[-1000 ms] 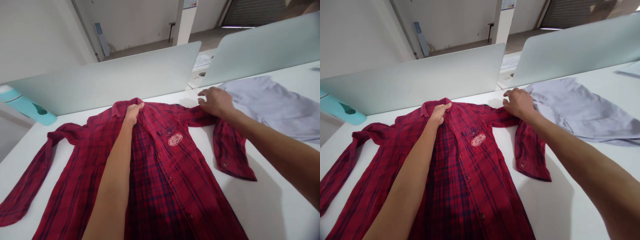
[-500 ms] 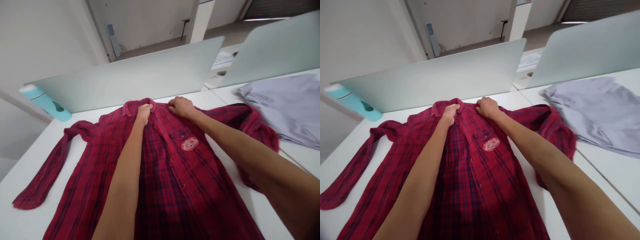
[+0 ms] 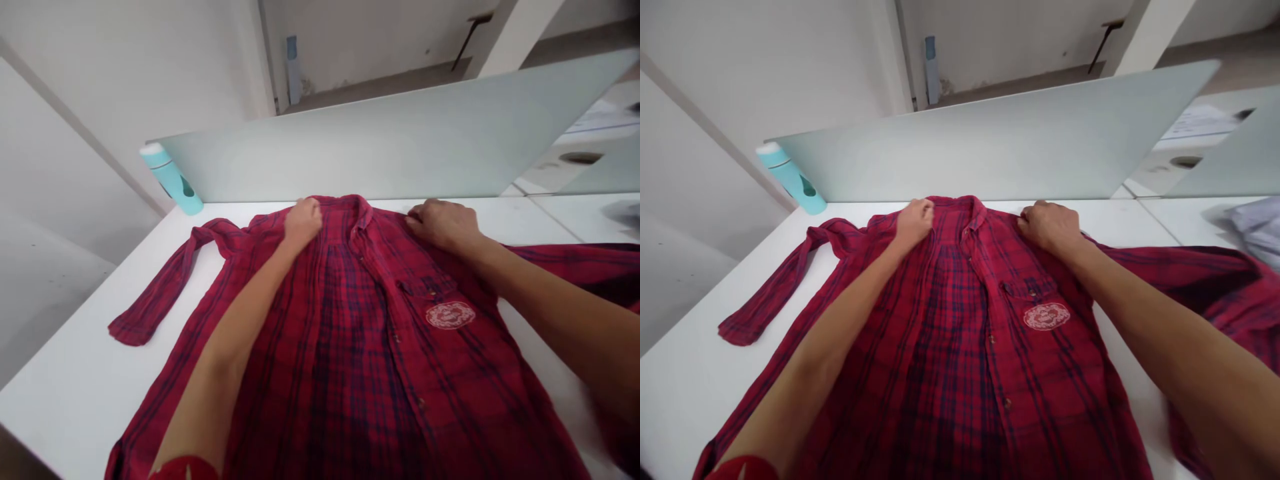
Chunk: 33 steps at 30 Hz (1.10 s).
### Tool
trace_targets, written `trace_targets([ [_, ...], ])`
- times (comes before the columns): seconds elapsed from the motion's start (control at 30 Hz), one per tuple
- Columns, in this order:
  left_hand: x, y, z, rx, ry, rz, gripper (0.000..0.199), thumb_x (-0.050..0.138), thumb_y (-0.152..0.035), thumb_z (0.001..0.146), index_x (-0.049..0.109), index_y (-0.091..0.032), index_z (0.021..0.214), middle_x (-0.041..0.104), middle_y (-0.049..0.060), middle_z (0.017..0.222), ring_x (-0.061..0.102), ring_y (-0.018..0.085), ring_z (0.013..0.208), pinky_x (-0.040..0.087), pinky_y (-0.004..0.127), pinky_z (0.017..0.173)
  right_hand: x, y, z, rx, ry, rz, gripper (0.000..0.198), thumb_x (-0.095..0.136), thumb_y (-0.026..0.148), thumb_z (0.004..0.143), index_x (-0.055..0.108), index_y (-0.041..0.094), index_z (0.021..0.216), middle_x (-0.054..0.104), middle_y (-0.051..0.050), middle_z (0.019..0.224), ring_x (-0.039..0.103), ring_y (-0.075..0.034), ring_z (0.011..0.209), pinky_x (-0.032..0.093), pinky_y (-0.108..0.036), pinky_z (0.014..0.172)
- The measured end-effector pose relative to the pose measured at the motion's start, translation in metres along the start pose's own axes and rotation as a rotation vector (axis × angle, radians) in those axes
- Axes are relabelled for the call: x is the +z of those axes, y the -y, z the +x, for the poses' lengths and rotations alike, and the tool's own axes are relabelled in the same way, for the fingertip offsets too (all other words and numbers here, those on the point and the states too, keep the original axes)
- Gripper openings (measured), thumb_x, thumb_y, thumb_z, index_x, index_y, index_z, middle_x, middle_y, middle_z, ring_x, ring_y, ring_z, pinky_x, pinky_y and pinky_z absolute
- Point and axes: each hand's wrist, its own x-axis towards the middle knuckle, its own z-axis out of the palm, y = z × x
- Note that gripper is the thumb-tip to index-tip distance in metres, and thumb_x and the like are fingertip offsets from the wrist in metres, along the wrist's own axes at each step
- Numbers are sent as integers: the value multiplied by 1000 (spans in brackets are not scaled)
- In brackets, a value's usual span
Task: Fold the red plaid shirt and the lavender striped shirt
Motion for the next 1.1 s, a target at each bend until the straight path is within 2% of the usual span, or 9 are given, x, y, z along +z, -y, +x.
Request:
trace_targets([
  [0.13,-28,74,4,-241,-9,242,40,45,-24,103,66,-19,136,63,17,145,59,31,133,46,41,111,0,-2,8,82,43,78,41,50,41,105,77,20,128,73,-17,127,69,-33,112,48,-38,81],
  [0.2,-32,97,6,-275,30,275,43,48,-32,103,63,-22,143,60,16,149,57,34,137,46,46,112,0,-3,14,156,76,163,37,58,39,102,77,22,129,75,-14,123,70,-32,110,47,-37,80],
  [0.27,-32,109,8,-248,58,278,44,51,-38,103,64,-24,143,61,16,147,57,35,136,46,49,112,0,-4,20,200,95,229,34,64,37,99,79,23,125,77,-12,120,70,-31,108,47,-36,78],
  [0.43,-27,110,11,-193,38,262,31,54,-34,101,75,-26,121,68,13,129,60,32,127,48,44,107,1,-5,24,189,53,273,28,68,33,96,80,19,118,77,-13,115,70,-29,102,47,-36,79],
  [0.6,-28,111,9,-215,-50,178,27,56,-28,99,73,-25,119,68,12,124,64,28,118,50,38,102,6,-7,22,106,-12,296,30,65,26,95,76,16,120,78,-12,113,70,-27,99,47,-34,80],
  [0.77,-29,113,9,-221,-80,134,20,52,-25,100,70,-23,108,71,10,120,65,26,114,49,36,100,15,-18,21,-61,-135,196,43,56,34,98,73,21,136,77,-12,119,70,-27,100,48,-35,83],
  [0.9,-29,116,13,-204,-107,139,17,51,-25,100,68,-22,102,72,11,117,65,27,111,48,37,96,20,-25,19,-205,-169,55,43,46,38,101,77,21,126,75,-13,120,68,-28,100,47,-36,83],
  [1.1,-30,117,18,-238,-114,149,18,48,-27,99,66,-23,96,71,11,111,66,29,105,48,39,90,12,-20,19,-152,-234,36,47,38,33,103,76,13,124,72,-18,118,66,-30,99,44,-39,83],
])
